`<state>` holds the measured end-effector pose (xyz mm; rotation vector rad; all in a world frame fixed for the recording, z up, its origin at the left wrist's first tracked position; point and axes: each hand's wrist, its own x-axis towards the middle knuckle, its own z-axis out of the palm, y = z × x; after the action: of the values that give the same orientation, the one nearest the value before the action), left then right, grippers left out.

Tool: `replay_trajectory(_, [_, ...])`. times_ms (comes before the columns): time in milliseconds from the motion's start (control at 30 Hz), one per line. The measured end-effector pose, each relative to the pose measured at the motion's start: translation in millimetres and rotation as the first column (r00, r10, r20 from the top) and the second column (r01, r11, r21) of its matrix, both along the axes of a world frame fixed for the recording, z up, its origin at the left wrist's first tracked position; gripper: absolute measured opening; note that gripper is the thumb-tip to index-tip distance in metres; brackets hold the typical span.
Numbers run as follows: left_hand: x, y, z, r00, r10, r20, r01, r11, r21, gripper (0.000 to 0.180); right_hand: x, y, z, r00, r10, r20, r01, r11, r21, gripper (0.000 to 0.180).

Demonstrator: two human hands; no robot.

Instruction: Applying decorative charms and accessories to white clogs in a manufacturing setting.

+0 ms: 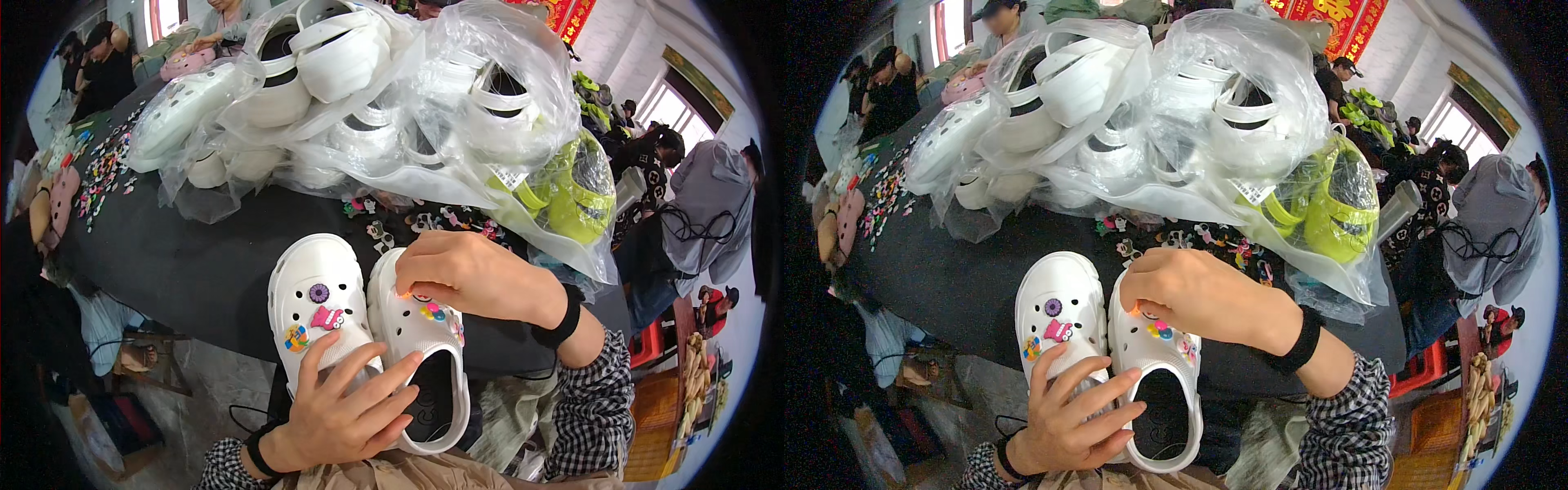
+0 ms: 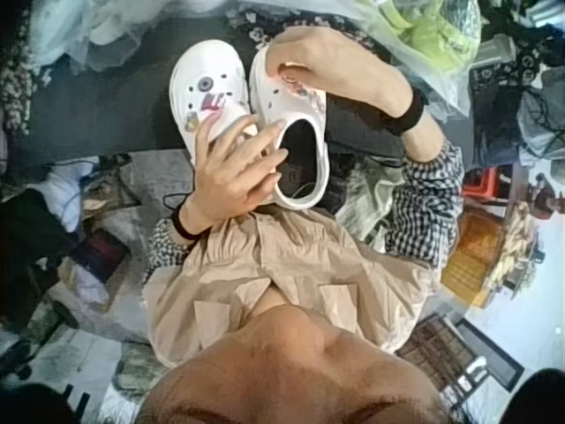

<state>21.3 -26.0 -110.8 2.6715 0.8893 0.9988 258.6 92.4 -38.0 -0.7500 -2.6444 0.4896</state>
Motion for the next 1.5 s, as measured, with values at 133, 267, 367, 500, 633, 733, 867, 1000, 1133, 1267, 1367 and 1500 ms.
replay_trajectory(133, [0,0,1,1.0,-0.002,-0.001,0.002,1.0,-0.003,0.026,-1,4,5,1.0,0.026,0.007,-0.026,0.999,-0.042,0.011])
replay_trajectory(267, [0,-1,2,1.0,0.003,-0.003,-0.003,1.0,-0.005,0.025,-3,5,5,1.0,0.001,0.017,0.0,0.999,-0.047,0.009])
replay_trajectory(367, [1,-1,3,1.0,0.004,0.002,-0.004,1.0,-0.005,0.025,-1,6,5,0.999,0.046,0.017,-0.045,0.999,-0.019,0.009])
replay_trajectory(500, [4,-2,5,0.999,0.04,0.01,-0.04,0.999,-0.006,0.018,2,8,4,0.997,0.066,0.045,-0.063,0.996,-0.061,0.009])
replay_trajectory(633, [3,-2,2,0.999,0.03,0.025,-0.029,1.0,-0.012,0.021,3,9,1,0.996,0.076,0.036,-0.073,0.993,-0.089,0.009])
replay_trajectory(733, [3,-1,1,0.999,0.024,0.044,-0.023,1.0,-0.018,0.021,1,2,-1,0.996,0.08,-0.029,-0.079,0.996,0.035,0.008])
replay_trajectory(867, [3,0,2,0.998,0.02,0.055,-0.02,1.0,-0.008,0.021,7,-2,-2,0.998,0.043,0.035,-0.044,0.998,0.034,0.011])
replay_trajectory(1000, [3,0,0,0.998,0.026,0.065,-0.026,1.0,-0.001,0.019,7,-2,-6,0.999,0.048,0.026,-0.049,0.999,0.023,0.015])
replay_trajectory(1133, [5,-1,-2,0.996,0.044,0.08,-0.045,0.999,0.015,0.016,6,1,-6,0.996,0.092,0.001,-0.092,0.986,0.136,0.017])
replay_trajectory(1267, [5,-1,2,0.996,0.058,0.074,-0.06,0.998,0.022,0.016,4,5,-4,0.993,0.104,0.049,-0.113,0.962,0.25,0.02])
replay_trajectory(1367, [4,0,1,0.995,0.058,0.076,-0.06,0.998,0.031,0.016,3,5,-7,0.997,0.072,0.041,-0.08,0.967,0.243,0.02])
replay_trajectory(1500, [4,-1,4,0.997,0.062,0.054,-0.063,0.998,0.018,0.015,2,7,-7,0.997,0.073,0.03,-0.079,0.956,0.283,0.019])
